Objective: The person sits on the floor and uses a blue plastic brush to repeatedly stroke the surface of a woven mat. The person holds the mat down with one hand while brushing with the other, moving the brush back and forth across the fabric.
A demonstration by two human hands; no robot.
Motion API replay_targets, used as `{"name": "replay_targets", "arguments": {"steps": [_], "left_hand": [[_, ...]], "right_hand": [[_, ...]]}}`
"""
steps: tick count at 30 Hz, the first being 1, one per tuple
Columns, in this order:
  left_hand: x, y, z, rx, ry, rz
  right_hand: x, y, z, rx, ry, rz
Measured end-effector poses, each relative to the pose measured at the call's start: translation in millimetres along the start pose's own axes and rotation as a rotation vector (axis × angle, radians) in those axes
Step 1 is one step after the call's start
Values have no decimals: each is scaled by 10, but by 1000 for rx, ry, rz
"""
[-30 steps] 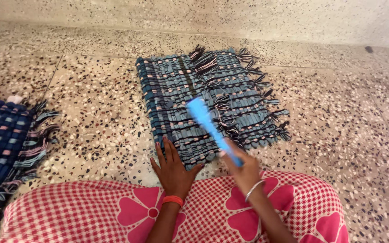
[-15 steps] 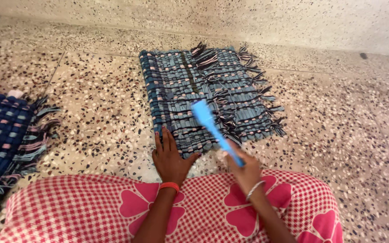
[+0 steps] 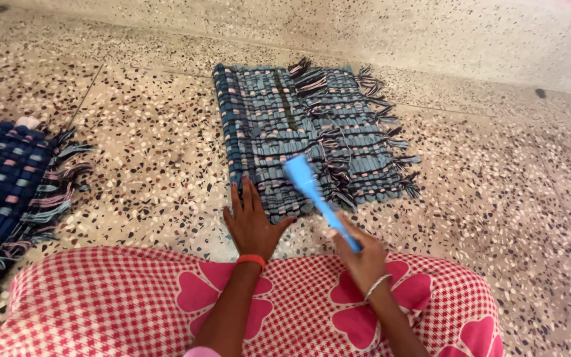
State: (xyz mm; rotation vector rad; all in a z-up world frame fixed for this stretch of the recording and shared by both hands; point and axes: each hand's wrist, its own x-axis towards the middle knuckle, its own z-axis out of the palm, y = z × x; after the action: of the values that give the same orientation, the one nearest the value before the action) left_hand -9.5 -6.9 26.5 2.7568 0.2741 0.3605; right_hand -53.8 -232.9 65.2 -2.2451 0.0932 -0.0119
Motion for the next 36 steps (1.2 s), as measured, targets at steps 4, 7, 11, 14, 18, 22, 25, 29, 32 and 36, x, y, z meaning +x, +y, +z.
{"name": "replay_targets", "arguments": {"steps": [4, 7, 11, 14, 18, 22, 25, 29, 32, 36], "left_hand": [[44, -18, -17, -51, 15, 9], [45, -27, -25, -36, 18, 10], [42, -30, -7, -28, 23, 20], [48, -35, 5, -78, 31, 16], [41, -60, 23, -38, 2, 11], [51, -53, 42, -38, 5, 7], [69, -53, 51, -48, 15, 8], [57, -83, 72, -65, 24, 34], [73, -135, 71, -90, 28, 42], [72, -126, 43, -93, 32, 46]], "right_hand": [[-75, -73, 126, -38, -114, -116], [89, -132, -131, -51, 89, 59], [41, -148, -216, -175, 128, 22], [-148, -132, -42, 89, -8, -83], [-135, -135, -41, -120, -47, -30], [-16, -75, -371, -187, 200, 71], [-24, 23, -378, -288, 236, 24], [-99, 153, -167, -38, -13, -38], [-56, 174, -192, -40, 11, -118], [19, 145, -438, -285, 261, 27]]}}
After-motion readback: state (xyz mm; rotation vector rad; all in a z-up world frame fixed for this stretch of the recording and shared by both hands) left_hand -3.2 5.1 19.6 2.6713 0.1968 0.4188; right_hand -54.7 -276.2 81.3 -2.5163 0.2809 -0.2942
